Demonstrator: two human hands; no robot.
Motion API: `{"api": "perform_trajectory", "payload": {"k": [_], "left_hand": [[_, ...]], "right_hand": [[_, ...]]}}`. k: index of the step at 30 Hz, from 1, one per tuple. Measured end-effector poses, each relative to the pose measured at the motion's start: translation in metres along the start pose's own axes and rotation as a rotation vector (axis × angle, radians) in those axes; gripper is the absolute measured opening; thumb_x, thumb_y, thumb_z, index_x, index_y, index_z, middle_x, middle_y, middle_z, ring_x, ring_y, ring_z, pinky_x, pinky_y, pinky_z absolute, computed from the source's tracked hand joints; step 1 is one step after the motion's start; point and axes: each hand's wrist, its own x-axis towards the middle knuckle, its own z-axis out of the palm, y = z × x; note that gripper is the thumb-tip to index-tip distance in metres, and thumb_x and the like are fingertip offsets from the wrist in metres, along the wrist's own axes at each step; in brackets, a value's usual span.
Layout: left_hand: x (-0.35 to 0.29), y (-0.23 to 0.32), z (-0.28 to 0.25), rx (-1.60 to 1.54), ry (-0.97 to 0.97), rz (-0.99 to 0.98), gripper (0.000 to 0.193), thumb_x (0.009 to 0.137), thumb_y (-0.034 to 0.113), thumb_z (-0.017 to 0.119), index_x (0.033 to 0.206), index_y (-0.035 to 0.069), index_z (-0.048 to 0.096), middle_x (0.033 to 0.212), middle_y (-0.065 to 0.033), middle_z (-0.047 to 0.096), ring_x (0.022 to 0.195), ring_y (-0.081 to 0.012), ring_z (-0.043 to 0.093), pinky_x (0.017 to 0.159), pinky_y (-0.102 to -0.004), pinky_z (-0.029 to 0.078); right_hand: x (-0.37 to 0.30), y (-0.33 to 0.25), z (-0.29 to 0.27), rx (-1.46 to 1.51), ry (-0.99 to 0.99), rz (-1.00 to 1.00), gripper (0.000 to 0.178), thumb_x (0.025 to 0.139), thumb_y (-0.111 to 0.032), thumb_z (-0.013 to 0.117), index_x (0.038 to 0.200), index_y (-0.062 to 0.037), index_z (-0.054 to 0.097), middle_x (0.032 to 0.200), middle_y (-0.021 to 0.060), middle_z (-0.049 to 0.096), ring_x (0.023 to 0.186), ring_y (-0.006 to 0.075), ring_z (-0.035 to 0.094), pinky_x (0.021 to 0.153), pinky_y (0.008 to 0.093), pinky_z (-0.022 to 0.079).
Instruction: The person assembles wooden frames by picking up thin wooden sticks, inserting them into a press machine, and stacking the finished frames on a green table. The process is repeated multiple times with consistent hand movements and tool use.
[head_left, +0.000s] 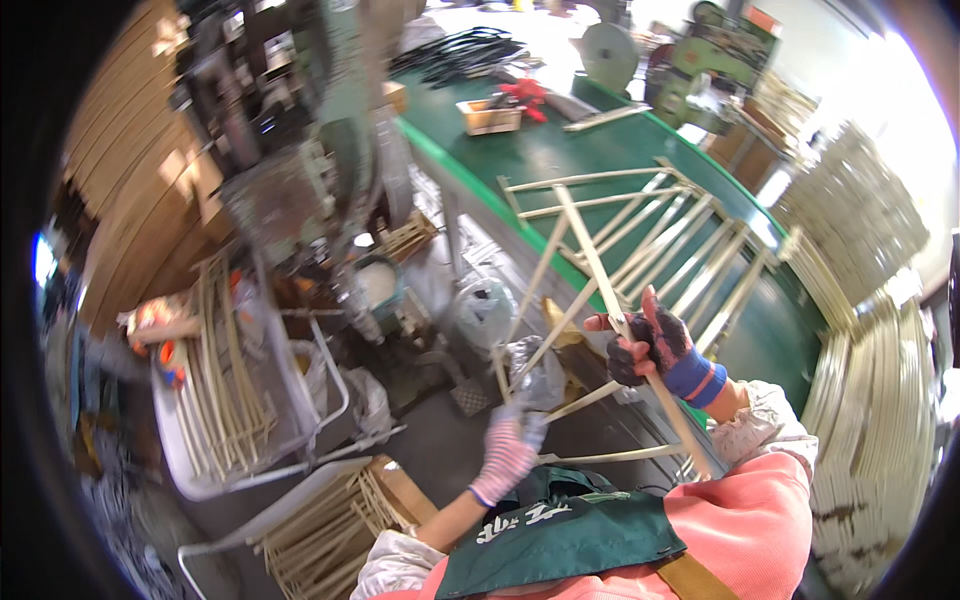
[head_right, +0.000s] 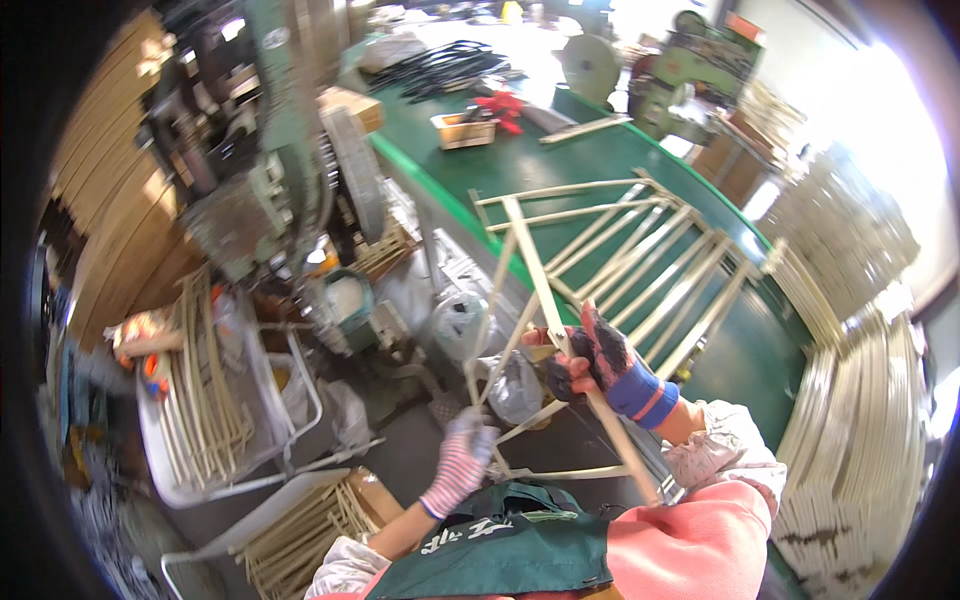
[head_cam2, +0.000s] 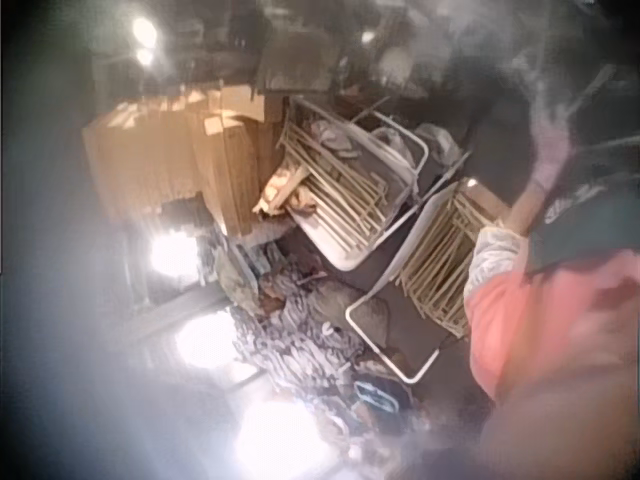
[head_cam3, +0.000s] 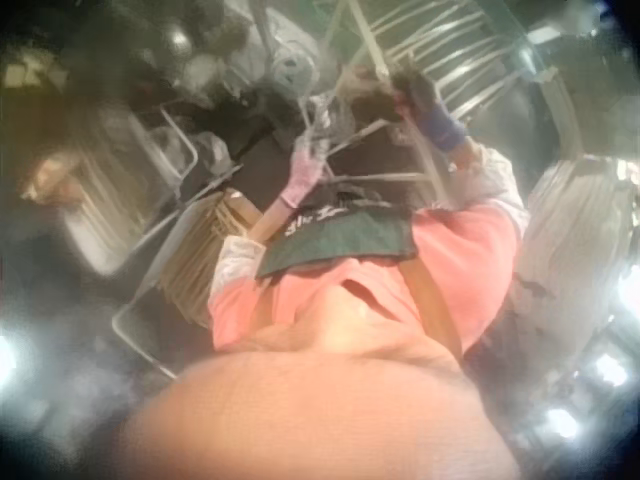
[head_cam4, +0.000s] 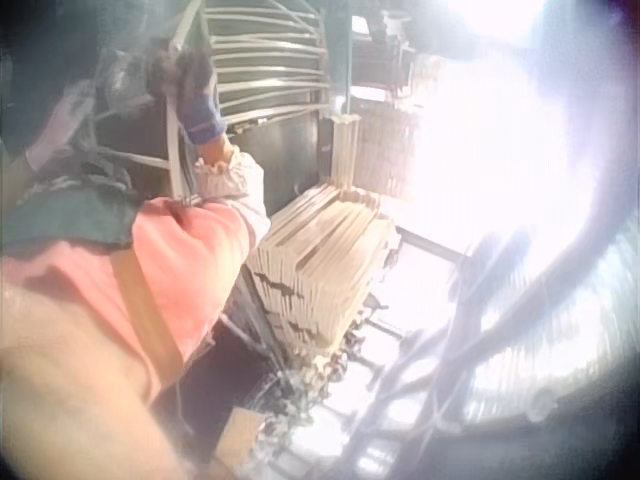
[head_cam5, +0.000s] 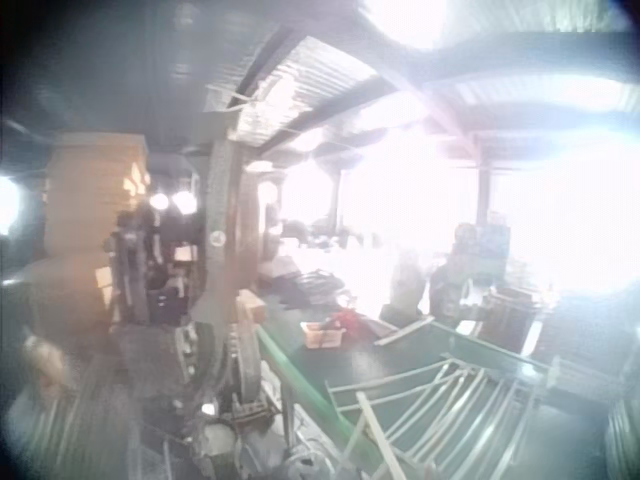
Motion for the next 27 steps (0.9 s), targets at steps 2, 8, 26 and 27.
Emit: {"api": "perform_trajectory", "payload": {"k": [2,8,26,27], "left_hand": [[0.000,-0.088,-0.026,0.550,0.183,-0.244,0.052,0.082,0.042,0.059,0.110,-0.001,0.054,0.104,-0.0240,0.058,0.098,-0.0377,0.055,0.088,-0.0416,0.044],[-0.006,-0.302,-0.029,-0.263,0.323,-1.195,0.094,0.075,0.075,0.043,0.133,0.001,0.039,0.133,-0.0192,0.043,0.122,-0.0330,0.042,0.102,-0.0418,0.034],[0.137,-0.151,-0.003,0.105,0.143,-0.323,0.031,0.087,0.034,0.061,0.075,0.006,0.063,0.053,0.0069,0.038,0.046,-0.0072,0.028,0.042,-0.0289,0.022],[0.139,-0.139,0.001,0.167,0.079,-0.321,0.033,0.088,0.036,0.059,0.085,0.003,0.065,0.054,0.0053,0.042,0.048,-0.0080,0.031,0.043,-0.0272,0.025]], "right_hand": [[-0.045,0.005,0.008,0.088,-0.037,-0.037,0.085,0.083,-0.068,0.038,0.126,0.0047,0.041,0.059,-0.0043,0.045,0.043,0.0035,0.033,0.040,0.0181,0.026],[-0.164,0.035,0.050,0.116,-0.038,-0.303,0.096,0.082,-0.069,0.035,0.132,0.0122,0.022,0.052,-0.0053,0.044,0.036,0.0022,0.033,0.038,0.0179,0.027],[-0.415,0.335,-0.236,0.401,0.926,-0.915,0.090,0.071,-0.081,0.037,0.125,-0.0099,0.048,0.120,0.0208,0.055,0.101,0.0343,0.059,0.089,0.0459,0.045],[-0.418,0.350,-0.250,0.383,0.968,-0.930,0.090,0.071,-0.080,0.037,0.125,-0.0090,0.048,0.121,0.0204,0.054,0.102,0.0341,0.059,0.089,0.0459,0.045]]}}
